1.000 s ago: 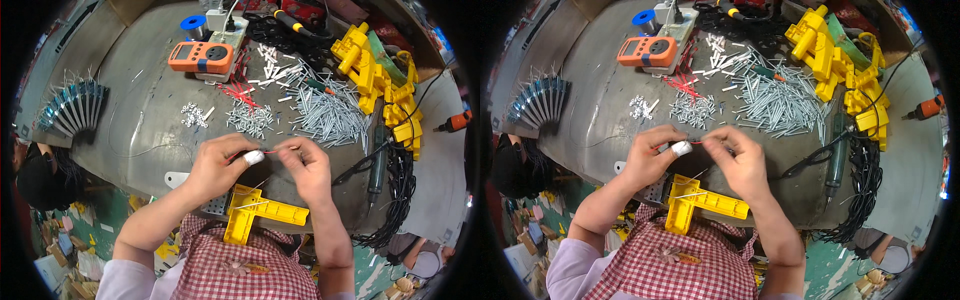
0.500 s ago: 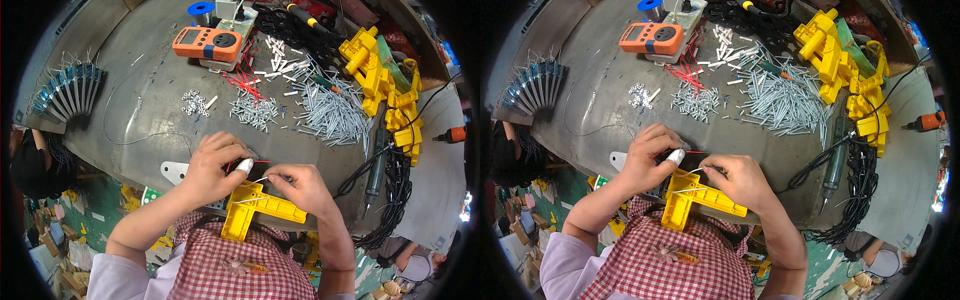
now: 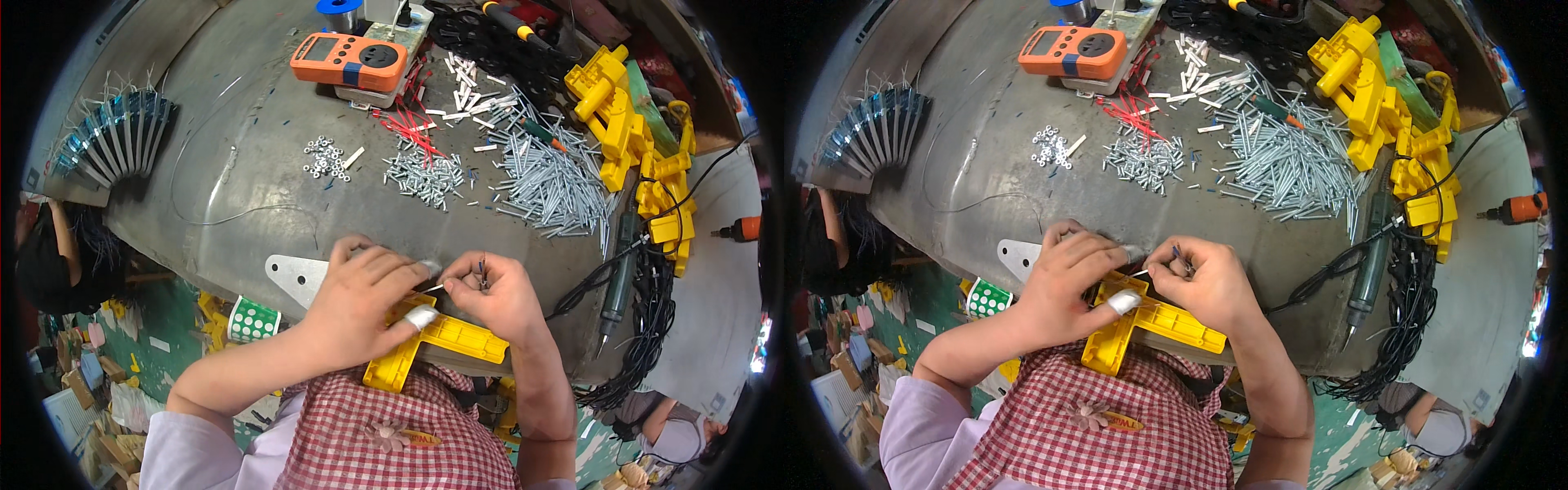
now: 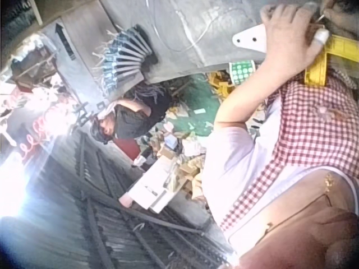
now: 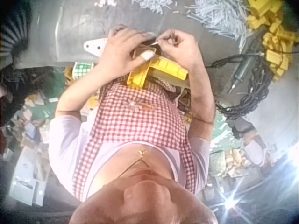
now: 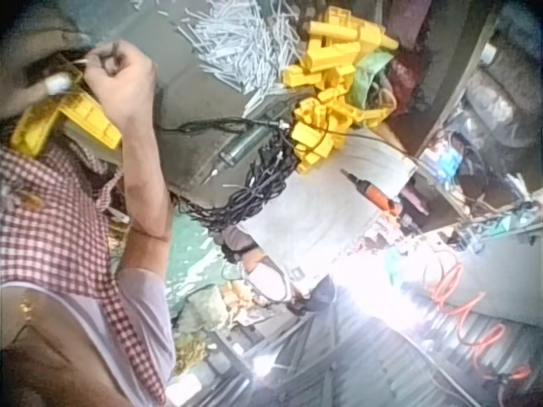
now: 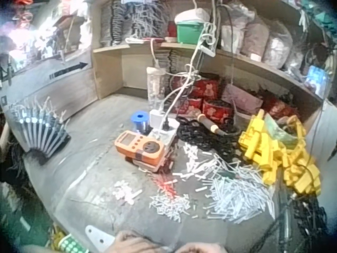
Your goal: The person assembles components for an electronic device by soldering wires to a circuit board, screwing the circuit board into a yellow plastic housing, and attaching a metal grill to the housing. The person uses a soldering iron and an electric screwdriver to connect the components.
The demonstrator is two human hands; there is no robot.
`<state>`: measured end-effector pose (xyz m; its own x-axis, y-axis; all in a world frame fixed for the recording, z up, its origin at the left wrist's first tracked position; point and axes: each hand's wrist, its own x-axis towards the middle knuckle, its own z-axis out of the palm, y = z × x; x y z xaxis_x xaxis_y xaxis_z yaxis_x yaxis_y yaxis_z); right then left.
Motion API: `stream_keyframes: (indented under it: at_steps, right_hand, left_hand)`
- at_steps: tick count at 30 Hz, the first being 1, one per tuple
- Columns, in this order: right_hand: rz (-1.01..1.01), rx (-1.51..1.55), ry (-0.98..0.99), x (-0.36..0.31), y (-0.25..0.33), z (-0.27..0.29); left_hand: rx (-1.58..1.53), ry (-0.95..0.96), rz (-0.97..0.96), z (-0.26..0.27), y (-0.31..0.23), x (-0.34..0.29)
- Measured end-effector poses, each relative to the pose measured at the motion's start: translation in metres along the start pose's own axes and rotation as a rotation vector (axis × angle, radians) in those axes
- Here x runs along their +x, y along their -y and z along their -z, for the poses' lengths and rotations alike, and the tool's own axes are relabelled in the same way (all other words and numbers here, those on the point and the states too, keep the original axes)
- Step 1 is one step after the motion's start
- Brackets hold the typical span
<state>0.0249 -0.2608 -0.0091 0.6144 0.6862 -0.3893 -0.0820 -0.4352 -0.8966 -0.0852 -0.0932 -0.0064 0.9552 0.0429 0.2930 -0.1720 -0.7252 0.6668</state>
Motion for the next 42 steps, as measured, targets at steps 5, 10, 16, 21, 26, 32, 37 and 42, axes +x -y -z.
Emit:
stream_keyframes:
  at_steps: [5,10,16,21,26,32,37,42]
  right_hand:
    - [-0.028,0.076,-0.014,-0.003,0.006,-0.004]
    - [0.091,-0.241,-0.275,-0.006,0.014,0.0]
    - [0.068,-0.21,0.087,-0.007,0.029,0.015]
    - [0.291,-0.324,0.043,-0.004,0.02,0.012]
    - [0.285,-0.345,0.0,-0.007,0.02,0.01]
    - [0.278,-0.247,-0.051,-0.008,0.015,0.006]
    - [0.157,-0.155,-0.025,-0.005,0.009,0.003]
    - [0.147,-0.132,-0.036,-0.006,0.012,0.002]
  left_hand:
    - [-0.077,0.015,-0.003,-0.004,0.007,0.001]
    - [-0.215,0.013,0.168,-0.001,0.005,0.003]
    - [-0.355,0.091,0.375,0.002,0.002,0.004]
    - [-0.276,0.07,0.329,0.001,0.0,0.005]
    - [-0.192,0.111,0.236,0.003,-0.002,0.009]
    - [-0.119,0.07,0.162,-0.002,-0.002,0.009]
    - [-0.086,0.045,0.137,-0.003,-0.002,0.008]
    - [-0.165,0.111,0.226,0.002,0.001,0.009]
